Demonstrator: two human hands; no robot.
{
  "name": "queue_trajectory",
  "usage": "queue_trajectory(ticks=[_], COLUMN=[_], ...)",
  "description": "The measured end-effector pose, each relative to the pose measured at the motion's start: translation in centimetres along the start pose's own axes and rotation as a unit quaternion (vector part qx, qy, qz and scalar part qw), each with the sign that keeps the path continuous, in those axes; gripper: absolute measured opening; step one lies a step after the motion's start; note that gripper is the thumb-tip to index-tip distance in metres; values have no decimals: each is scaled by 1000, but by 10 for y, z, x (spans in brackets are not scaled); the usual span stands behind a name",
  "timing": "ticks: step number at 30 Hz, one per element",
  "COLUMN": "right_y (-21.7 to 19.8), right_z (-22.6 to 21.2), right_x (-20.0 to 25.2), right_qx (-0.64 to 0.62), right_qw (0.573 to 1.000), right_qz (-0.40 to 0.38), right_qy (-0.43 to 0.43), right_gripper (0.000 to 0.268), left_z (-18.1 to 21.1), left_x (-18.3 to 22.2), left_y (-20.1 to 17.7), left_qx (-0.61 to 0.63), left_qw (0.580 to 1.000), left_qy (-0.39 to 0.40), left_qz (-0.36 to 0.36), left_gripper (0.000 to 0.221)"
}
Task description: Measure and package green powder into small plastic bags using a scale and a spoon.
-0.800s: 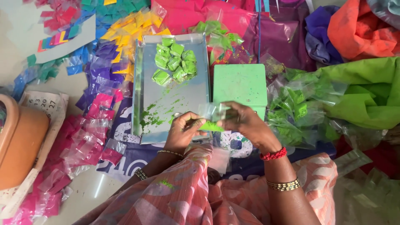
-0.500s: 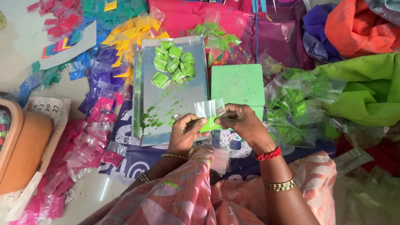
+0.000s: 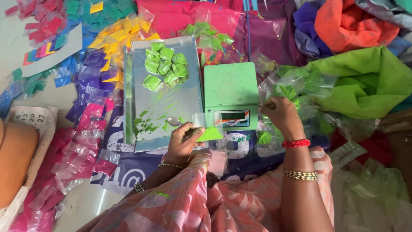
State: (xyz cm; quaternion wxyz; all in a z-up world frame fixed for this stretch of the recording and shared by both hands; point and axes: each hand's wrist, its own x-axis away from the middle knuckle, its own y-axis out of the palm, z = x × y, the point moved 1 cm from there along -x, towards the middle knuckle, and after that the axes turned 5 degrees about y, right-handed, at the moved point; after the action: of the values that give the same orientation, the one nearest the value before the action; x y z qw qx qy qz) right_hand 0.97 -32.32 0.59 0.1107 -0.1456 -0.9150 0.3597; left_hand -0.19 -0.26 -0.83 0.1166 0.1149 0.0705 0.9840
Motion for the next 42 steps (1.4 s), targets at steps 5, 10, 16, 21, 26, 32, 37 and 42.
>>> queue_trajectory(ticks=[5, 10, 16, 21, 26, 32, 37, 42], right_y=[32, 62, 107, 166, 212, 267, 228, 248], right_z=[32, 45, 57, 89, 56, 142, 85, 106], right_x=[-13, -2, 28, 47, 57, 31, 44, 37], right_qx=[19, -86, -250, -546, -732, -791, -789, -802], right_qw=[992, 897, 859, 741, 593, 566, 554, 551], right_qz=[-102, -305, -306, -70, -34, 11, 79, 53], right_qy=[77, 308, 324, 386, 333, 231, 256, 224], right_gripper=[22, 42, 39, 32, 27, 37, 20, 7], left_z=[11, 17, 19, 0, -28, -12, 0, 13], left_x=[8, 13, 16, 6, 2, 6, 13, 22], left_y=[8, 2, -12, -6, -26, -38, -22, -24], left_qx=[-26, -19, -46, 13, -21, -190, 81, 39], left_qw=[998, 998, 997, 998, 982, 894, 990, 993], left_qy=[-4, 9, 36, 9, 139, 381, -23, -28], left_qz=[-49, -54, -47, -68, -122, -140, -114, -105], left_gripper=[15, 15, 16, 19, 18, 34, 16, 16])
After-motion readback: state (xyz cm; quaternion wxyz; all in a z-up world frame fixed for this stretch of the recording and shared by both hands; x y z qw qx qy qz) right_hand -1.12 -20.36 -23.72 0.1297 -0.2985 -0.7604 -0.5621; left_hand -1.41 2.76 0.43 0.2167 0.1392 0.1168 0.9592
